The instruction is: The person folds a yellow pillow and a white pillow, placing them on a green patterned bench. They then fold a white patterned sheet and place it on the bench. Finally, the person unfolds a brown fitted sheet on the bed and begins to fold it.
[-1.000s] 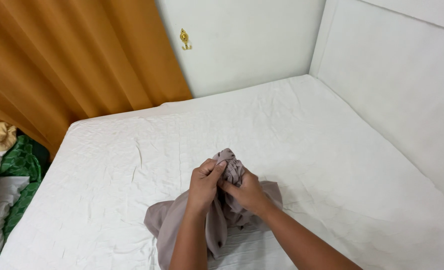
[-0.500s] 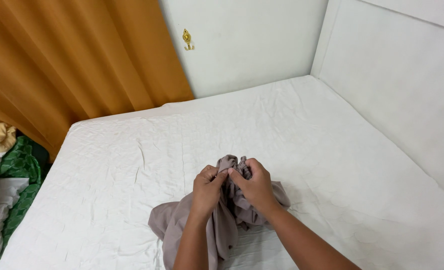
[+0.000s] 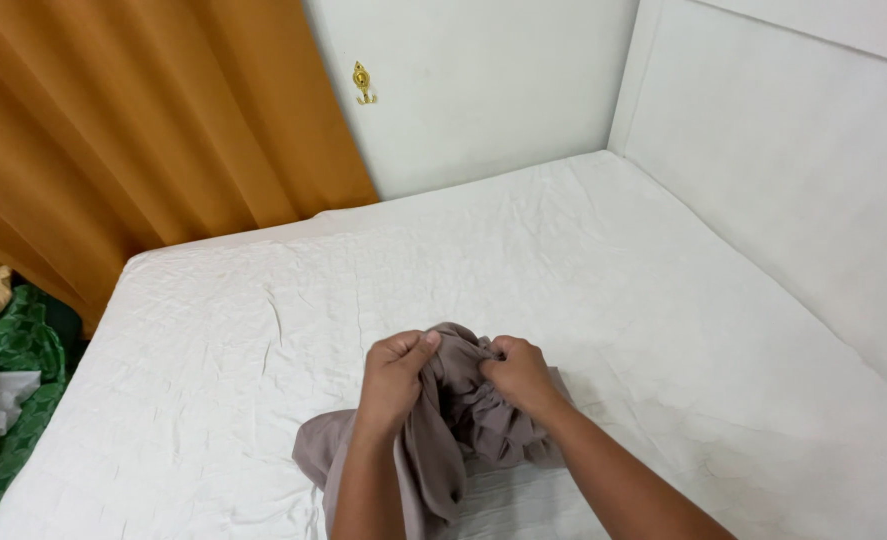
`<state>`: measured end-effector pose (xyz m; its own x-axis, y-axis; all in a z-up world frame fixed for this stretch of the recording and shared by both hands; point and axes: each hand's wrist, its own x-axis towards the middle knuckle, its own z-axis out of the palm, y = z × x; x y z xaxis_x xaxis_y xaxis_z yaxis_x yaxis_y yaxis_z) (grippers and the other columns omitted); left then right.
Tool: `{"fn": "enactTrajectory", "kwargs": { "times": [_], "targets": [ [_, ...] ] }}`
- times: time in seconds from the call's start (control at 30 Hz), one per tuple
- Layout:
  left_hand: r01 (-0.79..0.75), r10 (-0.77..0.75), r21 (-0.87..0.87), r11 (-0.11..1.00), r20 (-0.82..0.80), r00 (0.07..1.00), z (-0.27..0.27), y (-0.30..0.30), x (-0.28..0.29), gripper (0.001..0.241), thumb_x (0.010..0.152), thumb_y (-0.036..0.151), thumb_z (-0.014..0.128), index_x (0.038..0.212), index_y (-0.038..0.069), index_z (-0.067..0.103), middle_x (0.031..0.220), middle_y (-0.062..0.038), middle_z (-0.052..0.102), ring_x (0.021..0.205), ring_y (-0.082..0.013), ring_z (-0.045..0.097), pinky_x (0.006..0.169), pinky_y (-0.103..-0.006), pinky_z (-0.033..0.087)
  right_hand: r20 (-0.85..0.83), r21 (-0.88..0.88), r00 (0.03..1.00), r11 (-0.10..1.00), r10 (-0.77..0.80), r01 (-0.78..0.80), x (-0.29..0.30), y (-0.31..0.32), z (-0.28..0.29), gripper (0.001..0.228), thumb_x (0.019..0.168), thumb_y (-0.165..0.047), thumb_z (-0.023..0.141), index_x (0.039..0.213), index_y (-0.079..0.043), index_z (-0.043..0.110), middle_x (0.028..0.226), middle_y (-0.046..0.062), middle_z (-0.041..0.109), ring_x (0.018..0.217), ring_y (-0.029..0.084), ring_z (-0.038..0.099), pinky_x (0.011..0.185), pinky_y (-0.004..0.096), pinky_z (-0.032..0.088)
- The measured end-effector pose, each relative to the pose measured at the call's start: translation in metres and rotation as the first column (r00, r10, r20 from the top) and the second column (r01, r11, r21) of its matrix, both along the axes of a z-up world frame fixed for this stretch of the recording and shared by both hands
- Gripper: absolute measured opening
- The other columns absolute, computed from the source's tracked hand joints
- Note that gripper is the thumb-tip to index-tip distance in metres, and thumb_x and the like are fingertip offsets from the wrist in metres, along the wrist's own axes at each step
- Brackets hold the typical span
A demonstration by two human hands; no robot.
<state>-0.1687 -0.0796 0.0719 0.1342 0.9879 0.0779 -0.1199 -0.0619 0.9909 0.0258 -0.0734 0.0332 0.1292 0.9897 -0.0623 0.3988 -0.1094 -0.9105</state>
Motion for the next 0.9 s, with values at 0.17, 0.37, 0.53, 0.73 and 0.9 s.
{"fn": "enactTrajectory", "kwargs": {
  "times": [0.17, 0.37, 0.53, 0.73, 0.9],
  "targets": [
    [-0.146, 0.140, 0.106, 0.984, 0.066, 0.988, -0.008, 0.008, 0.013, 0.017, 0.096, 0.012, 0.060, 0.108, 0.008, 0.072, 0.088, -0.004, 0.074, 0.076, -0.0076, 0.065, 0.068, -0.0230, 0.053, -0.314, 0.018, 0.948, 0.999, 0.048, -0.044, 0.014, 0.013, -0.011, 0.013, 0.090, -0.012, 0.067, 0.087, 0.000, 0.070, 0.072, 0.006, 0.063, 0.061, 0.013, 0.053, 0.055, 0.032, 0.045],
    [-0.227, 0.257, 0.150, 0.962, -0.228, 0.939, -0.035, -0.003, 0.046, 0.018, 0.087, -0.003, 0.062, 0.105, 0.000, 0.064, 0.095, -0.016, 0.067, 0.082, -0.0239, 0.063, 0.072, -0.0344, 0.055, -0.669, 0.040, 0.744, 0.999, -0.001, 0.037, 0.005, 0.014, 0.030, 0.012, 0.093, -0.010, 0.066, 0.089, 0.001, 0.069, 0.076, 0.005, 0.070, 0.064, 0.011, 0.062, 0.059, 0.027, 0.053],
    [-0.267, 0.363, 0.267, 0.926, -0.434, 0.825, -0.071, -0.001, 0.053, 0.030, 0.077, -0.001, 0.066, 0.106, -0.001, 0.059, 0.104, -0.021, 0.064, 0.096, -0.0371, 0.066, 0.086, -0.0435, 0.054, -0.771, 0.099, 0.634, 0.994, 0.054, 0.037, 0.008, 0.013, 0.047, 0.010, 0.094, -0.010, 0.067, 0.092, 0.000, 0.069, 0.083, 0.007, 0.070, 0.072, 0.013, 0.062, 0.067, 0.028, 0.054],
    [-0.331, 0.276, 0.096, 0.939, -0.784, 0.556, -0.156, 0.044, 0.027, 0.052, 0.084, 0.025, 0.076, 0.122, -0.005, 0.058, 0.122, -0.029, 0.061, 0.111, -0.0435, 0.060, 0.096, -0.0493, 0.045, -0.888, 0.183, 0.440, 0.981, 0.135, 0.069, 0.022, -0.005, 0.092, 0.010, 0.094, -0.009, 0.067, 0.097, 0.000, 0.066, 0.093, 0.009, 0.070, 0.085, 0.016, 0.066, 0.084, 0.032, 0.056],
    [-0.101, 0.164, 0.129, 0.986, -0.814, 0.558, -0.168, 0.061, 0.000, 0.042, 0.088, 0.028, 0.070, 0.119, -0.001, 0.068, 0.122, -0.028, 0.066, 0.115, -0.0413, 0.062, 0.100, -0.0455, 0.049, -0.884, 0.210, 0.443, 0.973, 0.150, 0.091, 0.029, -0.016, 0.117, 0.014, 0.094, -0.010, 0.066, 0.103, 0.001, 0.067, 0.096, 0.008, 0.070, 0.087, 0.016, 0.067, 0.084, 0.033, 0.056]
  ]
}}
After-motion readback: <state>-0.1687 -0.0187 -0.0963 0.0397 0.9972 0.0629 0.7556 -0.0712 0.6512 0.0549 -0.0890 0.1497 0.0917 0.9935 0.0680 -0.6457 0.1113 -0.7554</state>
